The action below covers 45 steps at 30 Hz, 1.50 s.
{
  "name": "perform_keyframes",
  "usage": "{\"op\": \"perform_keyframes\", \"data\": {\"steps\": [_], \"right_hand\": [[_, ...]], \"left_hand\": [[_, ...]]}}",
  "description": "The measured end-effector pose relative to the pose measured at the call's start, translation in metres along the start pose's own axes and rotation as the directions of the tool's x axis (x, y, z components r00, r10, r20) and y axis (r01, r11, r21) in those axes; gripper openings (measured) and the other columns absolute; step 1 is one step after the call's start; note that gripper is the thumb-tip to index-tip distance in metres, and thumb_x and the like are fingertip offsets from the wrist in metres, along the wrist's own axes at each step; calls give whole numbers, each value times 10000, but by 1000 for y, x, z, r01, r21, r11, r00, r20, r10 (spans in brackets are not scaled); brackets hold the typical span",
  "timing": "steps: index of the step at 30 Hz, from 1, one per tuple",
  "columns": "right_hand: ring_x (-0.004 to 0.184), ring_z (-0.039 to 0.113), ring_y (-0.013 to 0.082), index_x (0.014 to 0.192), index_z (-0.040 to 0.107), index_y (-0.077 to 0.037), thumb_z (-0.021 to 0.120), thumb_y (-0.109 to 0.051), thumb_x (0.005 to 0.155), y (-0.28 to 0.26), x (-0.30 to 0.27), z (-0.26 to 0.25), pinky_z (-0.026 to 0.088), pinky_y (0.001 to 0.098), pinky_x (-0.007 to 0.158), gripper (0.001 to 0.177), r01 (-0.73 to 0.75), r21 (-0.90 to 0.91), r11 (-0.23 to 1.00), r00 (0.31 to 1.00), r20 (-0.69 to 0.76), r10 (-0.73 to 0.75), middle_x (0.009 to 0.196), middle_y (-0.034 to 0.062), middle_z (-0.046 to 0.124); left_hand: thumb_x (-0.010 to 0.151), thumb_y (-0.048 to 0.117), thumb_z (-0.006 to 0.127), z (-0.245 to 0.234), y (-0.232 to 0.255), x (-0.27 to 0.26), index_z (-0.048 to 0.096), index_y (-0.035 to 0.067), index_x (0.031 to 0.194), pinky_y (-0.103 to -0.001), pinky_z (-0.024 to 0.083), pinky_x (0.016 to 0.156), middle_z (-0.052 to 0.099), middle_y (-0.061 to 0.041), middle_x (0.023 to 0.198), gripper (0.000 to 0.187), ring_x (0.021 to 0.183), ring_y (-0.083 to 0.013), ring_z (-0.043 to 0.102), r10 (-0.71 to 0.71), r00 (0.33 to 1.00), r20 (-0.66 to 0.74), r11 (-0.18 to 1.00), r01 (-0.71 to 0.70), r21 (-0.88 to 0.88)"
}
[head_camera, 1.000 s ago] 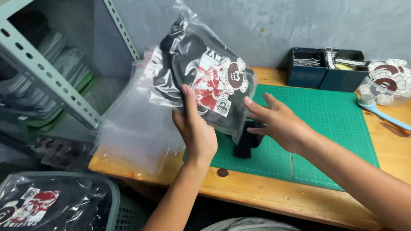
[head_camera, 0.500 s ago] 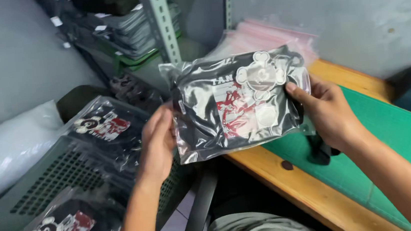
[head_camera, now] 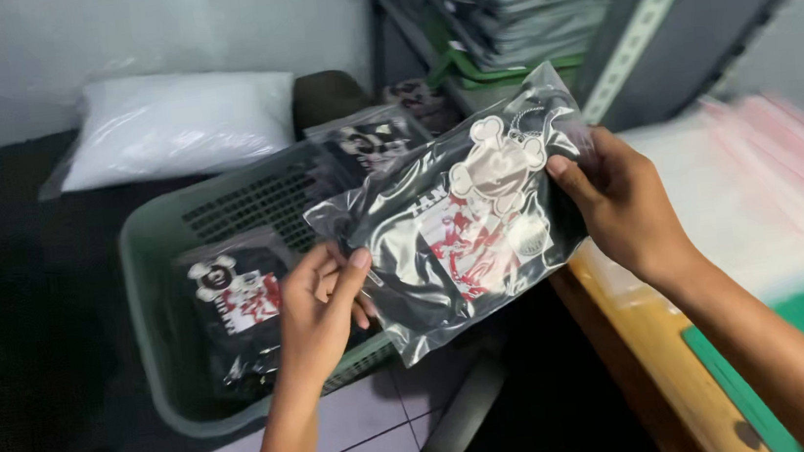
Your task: The person places a black pouch with a graphic print into a clear plastic zip-lock bag, seals it, and then adds a folded black cloth item into the same bag. The packed bag is then placed into a green plastic basket.
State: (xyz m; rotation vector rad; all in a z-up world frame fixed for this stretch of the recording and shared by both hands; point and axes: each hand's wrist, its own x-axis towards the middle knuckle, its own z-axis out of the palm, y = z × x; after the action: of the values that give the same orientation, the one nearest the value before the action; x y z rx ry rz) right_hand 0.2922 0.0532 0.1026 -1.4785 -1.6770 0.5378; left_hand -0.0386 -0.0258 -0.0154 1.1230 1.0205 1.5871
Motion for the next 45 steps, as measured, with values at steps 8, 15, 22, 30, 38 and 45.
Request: {"op": "perform_keyframes", "data": {"steps": [8, 15, 22, 30, 38, 45], "right_hand": [[982, 724, 428, 1403, 765, -157, 827, -383, 1122, -34, 53, 146, 551, 539, 882, 367, 295, -103, 950, 924, 282, -256, 979, 216, 730], [1380, 730, 350, 1550, 654, -217, 706, -461, 1082, -76, 76, 266, 580, 509, 1065, 530, 409, -141, 902, 780, 568, -265, 1449, 144, 791], [1397, 710, 384, 1589, 648, -89, 709, -265, 1110, -77, 92, 357, 557, 535, 1165, 514, 504, 31, 863, 650, 644, -403, 1507, 180, 750], [1465, 655, 377, 1558, 678, -118, 759, -253, 1088, -65, 97, 452, 544, 579, 1195, 496, 455, 167, 875, 566, 704, -429, 1593, 128, 698], [1501, 543, 453, 1604, 631, -135, 794, -318, 1073, -45, 76, 513, 429, 674, 1228, 585, 696, 172, 697, 509, 566, -648, 1618, 207, 582], [1501, 523, 461, 1672, 602, -122, 681, -339, 1133, 32, 30, 551, 546, 622, 1145, 586, 658, 108, 745, 495, 683, -537, 1642, 224, 565]], "left_hand": [[1059, 160, 812, -84, -9, -72, 585, -61, 1084, -419, 727, 560, 642, -163, 729, 317, 594, -385, 832, -76, 960, -268, 997, 69, -36], [955, 470, 804, -94, 13, -95, 562, 10, 1519, -361, 696, 848, 773, -64, 1030, 768, 1008, -256, 957, -431, 709, -558, 820, 566, 85], [948, 410, 860, -122, 0, -85, 404, 222, 1761, -433, 618, 755, 794, -72, 918, 951, 805, -210, 767, -256, 703, -664, 761, 570, 310], [1001, 366, 892, -133, -35, -67, 556, 146, 1392, -485, 570, 597, 823, -115, 813, 561, 732, -366, 810, -272, 705, -655, 454, 694, 558], [1007, 388, 871, -136, -43, -56, 275, 95, 1660, -589, 585, 974, 462, -259, 1487, 932, 1279, -529, 614, -342, 694, -633, 305, 719, 624], [1128, 584, 685, -124, -115, -51, 217, 43, 1800, -613, 396, 1256, 89, -263, 1896, 982, 1605, -494, 361, -494, 735, -465, 71, 567, 820]]}}
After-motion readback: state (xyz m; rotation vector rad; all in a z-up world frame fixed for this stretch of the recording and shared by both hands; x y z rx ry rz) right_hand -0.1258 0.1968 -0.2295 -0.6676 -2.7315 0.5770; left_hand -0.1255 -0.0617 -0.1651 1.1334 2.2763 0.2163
